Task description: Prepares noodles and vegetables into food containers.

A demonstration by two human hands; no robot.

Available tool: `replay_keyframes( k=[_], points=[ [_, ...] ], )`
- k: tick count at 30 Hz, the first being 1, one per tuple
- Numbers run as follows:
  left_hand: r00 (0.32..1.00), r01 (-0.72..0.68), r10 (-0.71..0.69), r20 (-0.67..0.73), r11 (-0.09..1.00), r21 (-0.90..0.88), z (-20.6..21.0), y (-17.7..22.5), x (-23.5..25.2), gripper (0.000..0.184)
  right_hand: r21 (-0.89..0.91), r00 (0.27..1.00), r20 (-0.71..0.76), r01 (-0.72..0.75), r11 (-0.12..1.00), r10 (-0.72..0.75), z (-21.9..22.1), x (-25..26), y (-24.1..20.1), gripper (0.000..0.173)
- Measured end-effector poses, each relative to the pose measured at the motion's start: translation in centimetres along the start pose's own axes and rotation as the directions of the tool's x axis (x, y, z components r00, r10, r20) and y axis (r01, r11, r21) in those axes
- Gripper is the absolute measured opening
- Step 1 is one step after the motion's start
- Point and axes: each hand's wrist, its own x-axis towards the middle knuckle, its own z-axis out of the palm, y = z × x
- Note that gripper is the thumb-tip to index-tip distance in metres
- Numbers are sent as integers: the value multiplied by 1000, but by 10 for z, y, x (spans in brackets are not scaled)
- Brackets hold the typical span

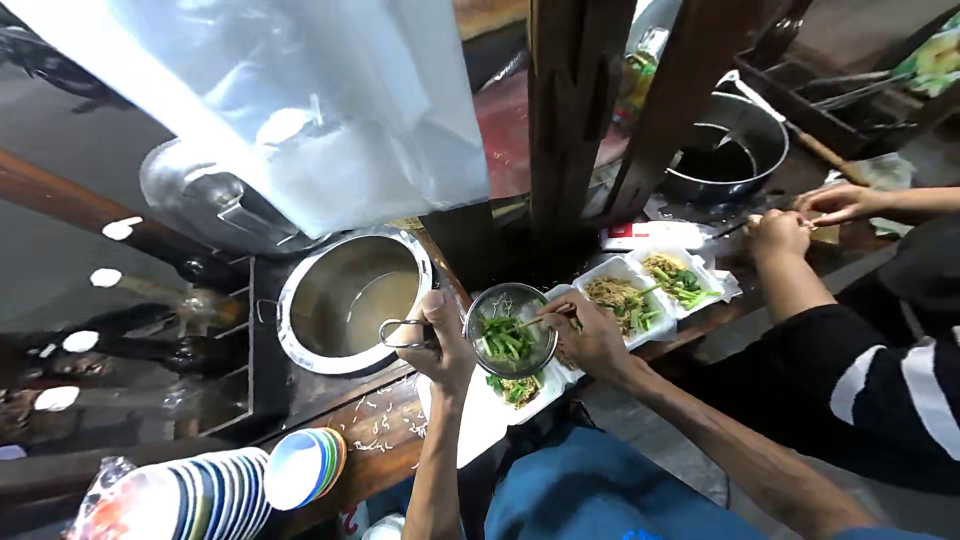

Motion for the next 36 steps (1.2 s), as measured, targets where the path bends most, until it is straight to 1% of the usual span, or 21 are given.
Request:
replay_keyframes(
  k=[2,5,6,8,10,12,14,15,18,19,20,22,23,25,28,30,31,32,34,35,36],
  points=[
    [1000,-11,11,10,1000,-12,1,-1,-1,40,-73,1000,-28,3,997,-5,3,6,1,19],
    [1000,-30,30,4,1000,3,5,-2,-3,39,-109,994,69,-81,991,89,12,-3,-8,21],
    [999,-41,41,1,999,24,5,-3,-3,39,-88,996,56,-62,994,67,15,-9,-11,19],
    [998,-54,52,20,996,70,2,-5,-4,39,-16,1000,-22,-8,1000,7,17,-19,-9,15],
    [998,-53,51,23,994,91,0,-6,-4,40,39,997,-81,-14,999,17,10,-20,-9,16],
    [999,-44,42,30,996,82,0,-7,-4,40,39,998,-65,-9,999,11,2,-23,-12,15],
    [998,-38,35,53,997,63,3,-8,-3,40,43,999,-2,49,998,-48,3,-23,-4,13],
    [998,-31,27,65,998,55,5,-9,-3,40,32,997,0,81,996,-81,4,-21,4,14],
    [996,-15,13,87,1000,20,9,-9,-8,42,-46,983,-119,138,989,-142,-1,-9,13,17],
    [996,-12,12,94,1000,-1,11,-9,-8,42,-92,982,-137,120,988,-132,-4,-4,11,17],
    [996,-13,15,94,1000,-21,12,-8,-8,42,-141,989,-123,70,988,-88,-4,-2,9,17],
    [998,-18,21,67,999,-38,14,-6,-9,42,-156,997,-47,-70,985,63,4,-9,2,18],
    [998,-28,30,55,999,-32,15,-7,-9,42,-132,992,-27,-124,983,122,9,-14,-1,19],
    [999,-39,40,24,999,-19,16,-8,-7,41,-57,990,-40,-139,989,137,15,-25,0,17],
    [999,-48,48,22,999,8,14,-10,-9,41,87,975,-85,-199,976,206,8,-29,1,18],
    [999,-32,32,21,999,5,12,-13,-10,41,158,970,-109,-199,967,217,-1,-21,-1,18],
    [999,-23,23,27,1000,2,13,-13,-11,41,156,973,-116,-179,971,198,-6,-16,-2,18],
    [999,-17,17,34,1000,-3,13,-12,-11,42,115,979,-128,-145,983,159,-9,-12,-1,18],
    [999,-13,13,46,1000,-9,14,-10,-11,43,-32,986,-158,-59,998,53,-6,-7,8,21],
    [999,-18,18,50,1000,-11,15,-9,-10,43,-107,987,-160,-40,993,22,-2,-8,11,21],
    [999,-27,27,45,1000,-14,17,-7,-9,43,-142,988,-148,-56,988,35,1,-9,12,21]
  ],
)
